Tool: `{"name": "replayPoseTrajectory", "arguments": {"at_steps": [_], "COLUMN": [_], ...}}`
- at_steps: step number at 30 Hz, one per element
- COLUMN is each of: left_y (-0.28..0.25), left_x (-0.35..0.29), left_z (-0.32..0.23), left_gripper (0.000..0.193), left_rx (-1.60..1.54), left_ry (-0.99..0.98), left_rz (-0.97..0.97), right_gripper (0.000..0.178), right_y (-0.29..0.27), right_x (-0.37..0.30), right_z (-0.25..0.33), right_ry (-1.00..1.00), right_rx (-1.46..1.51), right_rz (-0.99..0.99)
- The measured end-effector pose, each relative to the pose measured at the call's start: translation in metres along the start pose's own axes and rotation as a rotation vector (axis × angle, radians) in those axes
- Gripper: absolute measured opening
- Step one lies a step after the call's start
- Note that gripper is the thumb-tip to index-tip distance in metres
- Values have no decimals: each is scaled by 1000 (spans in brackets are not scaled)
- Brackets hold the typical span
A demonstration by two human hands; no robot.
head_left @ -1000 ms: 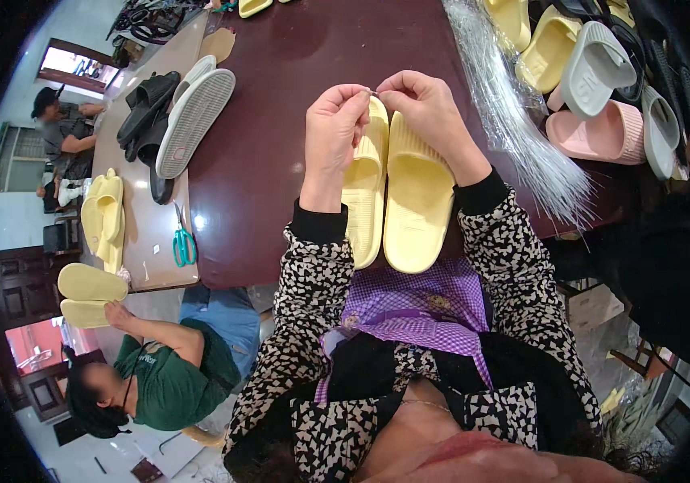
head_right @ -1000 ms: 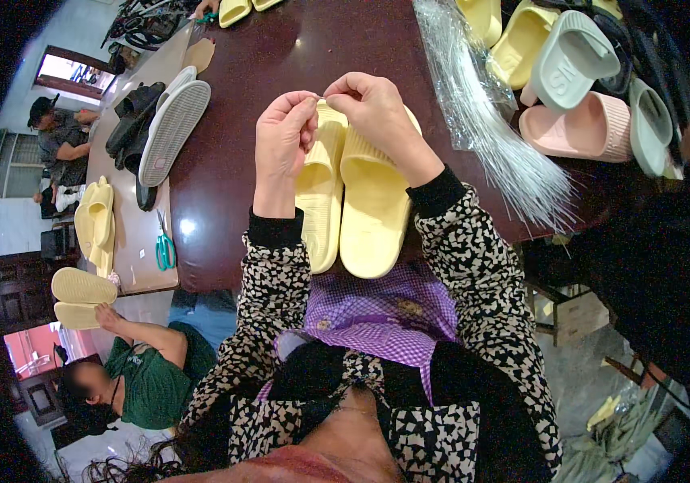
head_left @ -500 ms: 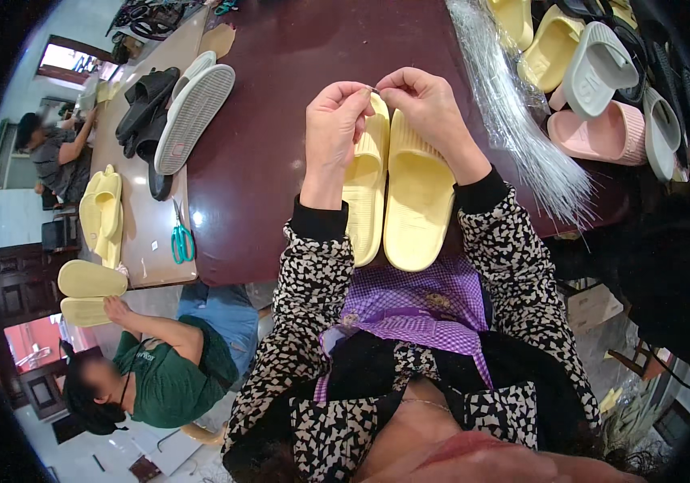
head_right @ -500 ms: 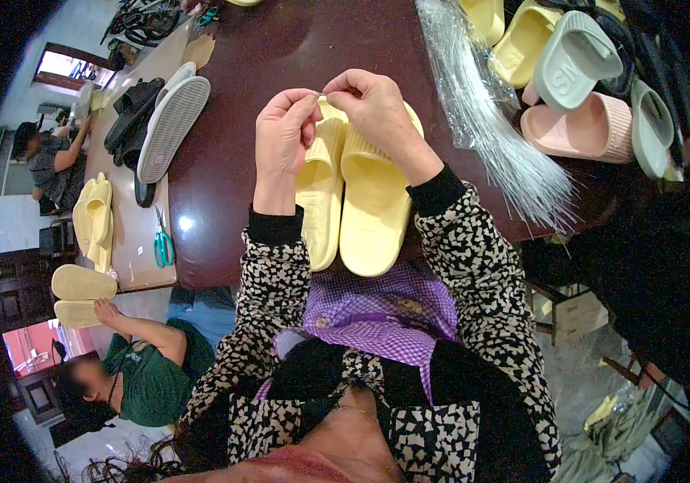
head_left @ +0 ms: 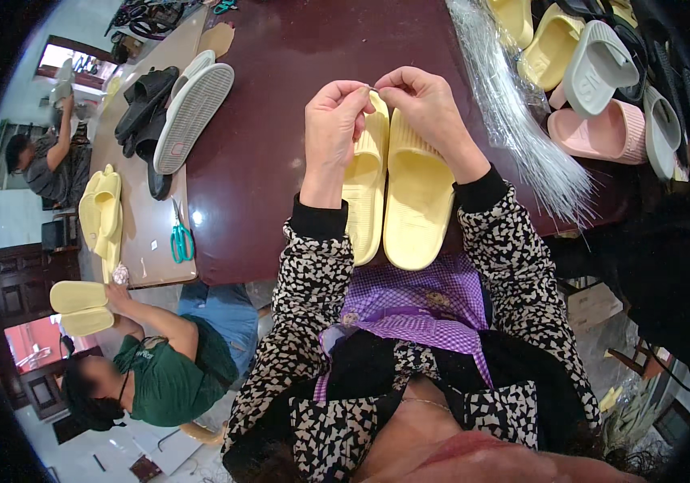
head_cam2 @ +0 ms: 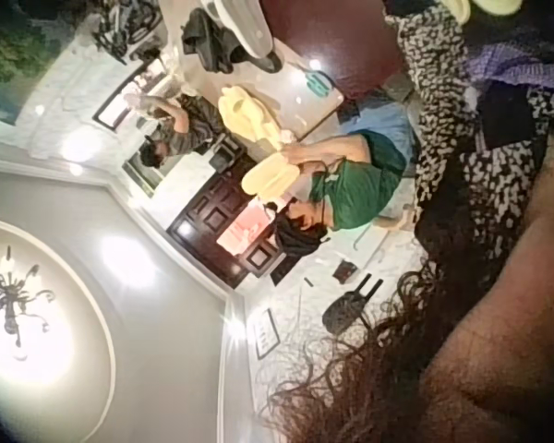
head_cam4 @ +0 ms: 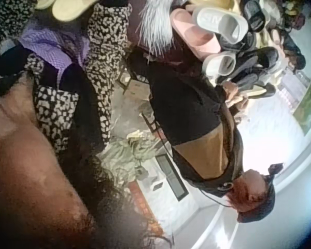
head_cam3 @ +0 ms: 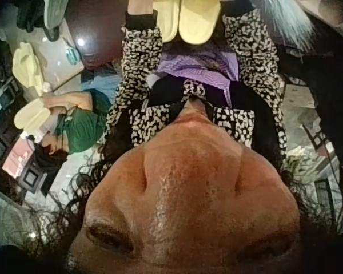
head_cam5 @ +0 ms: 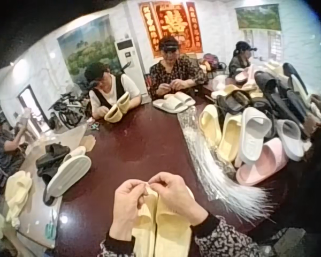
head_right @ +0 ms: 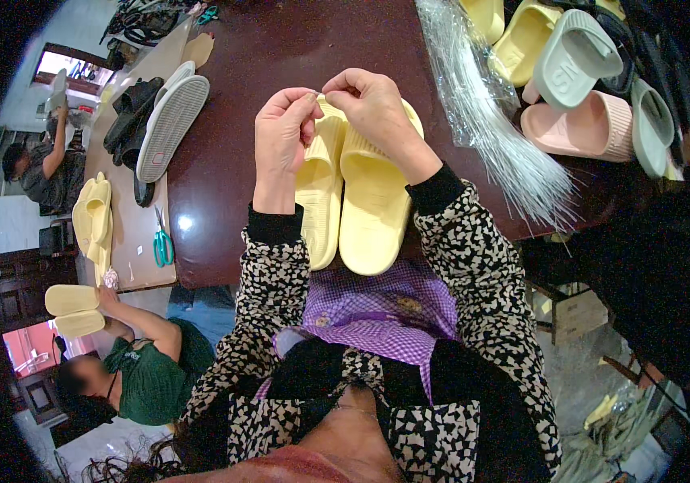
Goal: The person secures pairs of sandals together by threading plastic tag fasteners through the slippers and locking them by hand.
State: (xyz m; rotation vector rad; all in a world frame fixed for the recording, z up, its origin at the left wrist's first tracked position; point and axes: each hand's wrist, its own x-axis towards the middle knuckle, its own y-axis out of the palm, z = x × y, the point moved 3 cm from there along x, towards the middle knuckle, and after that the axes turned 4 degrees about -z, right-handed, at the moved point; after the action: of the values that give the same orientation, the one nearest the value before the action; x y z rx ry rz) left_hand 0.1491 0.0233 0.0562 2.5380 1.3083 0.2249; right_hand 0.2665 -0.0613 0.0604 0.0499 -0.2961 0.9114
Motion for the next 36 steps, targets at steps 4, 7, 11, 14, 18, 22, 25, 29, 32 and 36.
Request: {"name": "replayPoseTrajectory", "arguments": {"at_steps": [4,7,11,14,18,22,25,29,32,36], "left_y": [3,1,-3,-2,-5,-7,-7,-1,-8,-41], "left_x": [0,0,3,3,5,6,5,5,3,-1], "left_z": [-1,-1,0,1,3,3,3,1,-6,-15], "left_gripper": [2,2,4,2,1,2,4,8,12,20], "left_rx": [26,49,41,-14,-61,-33,3,-28,-5,131], "left_ry": [-7,-6,-59,-124,-158,-176,-157,-76,52,214], "left_rz": [0,1,26,63,87,179,176,113,-4,-206], "right_gripper": [13,17,22,22,22,21,20,18,15,10], "right_y": [-1,2,3,4,5,4,3,-4,-15,-36], "right_x": [1,1,2,0,-2,-1,1,4,4,-38], "right_z": [-2,-4,-4,-3,1,0,-3,-5,3,28], "right_ry": [31,-38,-49,-56,-80,-116,-140,-192,-262,-150], "right_rx": [-19,67,141,170,216,206,177,106,34,-122], "right_rz": [20,-12,12,23,51,58,49,-30,-140,-168]}}
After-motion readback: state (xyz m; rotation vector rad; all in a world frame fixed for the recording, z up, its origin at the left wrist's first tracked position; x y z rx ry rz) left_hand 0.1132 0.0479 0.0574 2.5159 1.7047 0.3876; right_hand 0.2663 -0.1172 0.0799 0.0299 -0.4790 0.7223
